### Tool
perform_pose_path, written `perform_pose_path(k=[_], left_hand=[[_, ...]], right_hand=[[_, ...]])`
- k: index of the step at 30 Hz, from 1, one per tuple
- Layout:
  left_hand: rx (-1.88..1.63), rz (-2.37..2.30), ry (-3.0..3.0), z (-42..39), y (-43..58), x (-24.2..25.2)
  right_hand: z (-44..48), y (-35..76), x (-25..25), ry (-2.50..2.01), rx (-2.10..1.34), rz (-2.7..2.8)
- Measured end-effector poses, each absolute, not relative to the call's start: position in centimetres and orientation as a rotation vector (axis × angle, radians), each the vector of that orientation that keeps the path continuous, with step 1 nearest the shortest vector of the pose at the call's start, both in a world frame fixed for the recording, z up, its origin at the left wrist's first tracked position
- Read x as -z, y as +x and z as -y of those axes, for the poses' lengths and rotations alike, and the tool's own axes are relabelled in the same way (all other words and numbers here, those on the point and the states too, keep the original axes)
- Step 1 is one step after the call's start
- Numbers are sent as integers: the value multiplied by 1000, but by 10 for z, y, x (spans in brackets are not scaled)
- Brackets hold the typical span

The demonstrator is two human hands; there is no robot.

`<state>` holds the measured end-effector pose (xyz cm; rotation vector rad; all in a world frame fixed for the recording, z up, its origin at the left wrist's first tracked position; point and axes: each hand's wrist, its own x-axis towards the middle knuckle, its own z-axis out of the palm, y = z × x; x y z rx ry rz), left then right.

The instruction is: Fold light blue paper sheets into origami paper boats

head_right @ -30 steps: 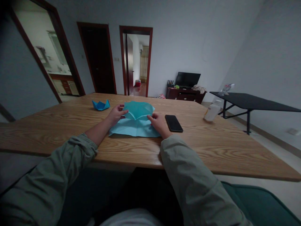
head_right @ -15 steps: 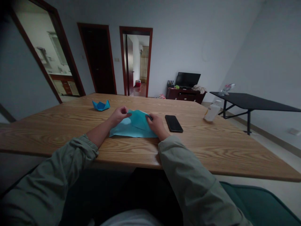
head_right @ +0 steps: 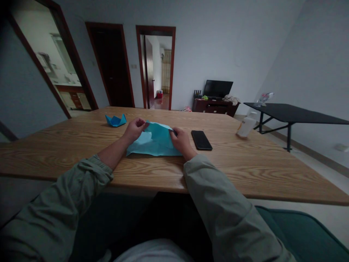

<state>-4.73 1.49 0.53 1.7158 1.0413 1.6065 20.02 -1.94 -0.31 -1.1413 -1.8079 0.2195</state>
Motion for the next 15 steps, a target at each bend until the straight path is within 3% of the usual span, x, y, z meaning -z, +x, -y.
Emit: perform_pose_path(k=[15], left_hand=[[-1427,-974,1833,-11,-42,-2]], right_hand=[[18,201,3,-1061,-350,1881]])
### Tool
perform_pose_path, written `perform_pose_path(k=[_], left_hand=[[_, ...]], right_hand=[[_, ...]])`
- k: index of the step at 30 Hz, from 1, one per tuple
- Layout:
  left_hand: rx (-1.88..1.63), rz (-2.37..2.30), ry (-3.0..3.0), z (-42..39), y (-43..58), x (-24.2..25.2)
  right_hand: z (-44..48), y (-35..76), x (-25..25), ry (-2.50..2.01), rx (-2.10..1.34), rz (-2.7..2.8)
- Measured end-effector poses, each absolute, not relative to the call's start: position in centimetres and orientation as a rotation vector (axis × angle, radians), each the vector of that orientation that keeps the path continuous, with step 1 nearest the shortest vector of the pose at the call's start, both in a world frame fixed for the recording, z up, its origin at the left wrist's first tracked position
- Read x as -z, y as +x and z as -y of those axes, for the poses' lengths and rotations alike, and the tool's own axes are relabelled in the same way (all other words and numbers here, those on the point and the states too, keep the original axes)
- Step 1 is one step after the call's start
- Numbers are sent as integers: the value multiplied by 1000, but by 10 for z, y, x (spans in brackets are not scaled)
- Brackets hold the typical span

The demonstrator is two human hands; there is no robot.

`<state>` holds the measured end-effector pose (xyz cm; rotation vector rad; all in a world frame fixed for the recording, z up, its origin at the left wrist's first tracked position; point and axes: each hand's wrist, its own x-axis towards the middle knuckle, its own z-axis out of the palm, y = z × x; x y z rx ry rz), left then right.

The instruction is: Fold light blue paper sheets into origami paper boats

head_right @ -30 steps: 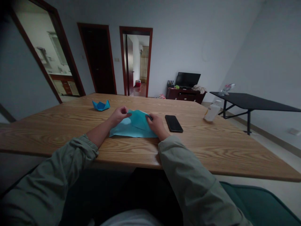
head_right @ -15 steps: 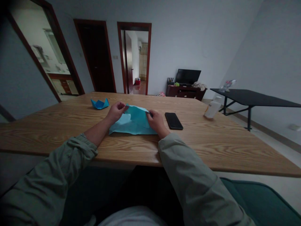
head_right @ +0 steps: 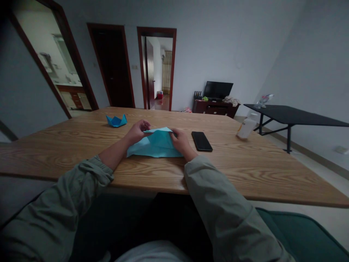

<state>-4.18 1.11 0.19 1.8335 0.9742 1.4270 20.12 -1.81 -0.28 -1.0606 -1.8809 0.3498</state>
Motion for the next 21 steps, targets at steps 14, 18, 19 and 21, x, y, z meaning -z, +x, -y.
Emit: perform_pose_path(k=[14,18,19,21], left_hand=[[-1039,-1002,1926,-11,-40,10],[-927,-1028,1995,-9,-41,8],[-932,-1032,2017,-8,-42,7],[-954,-1047,2063,-6,-42,5]], right_hand=[[6,201,12,-1035,-587,1650],[4,201,14,-1033,-618,1645],[3,202,14,-1043,-611,1645],[2,202,14,-1061,-590,1640]])
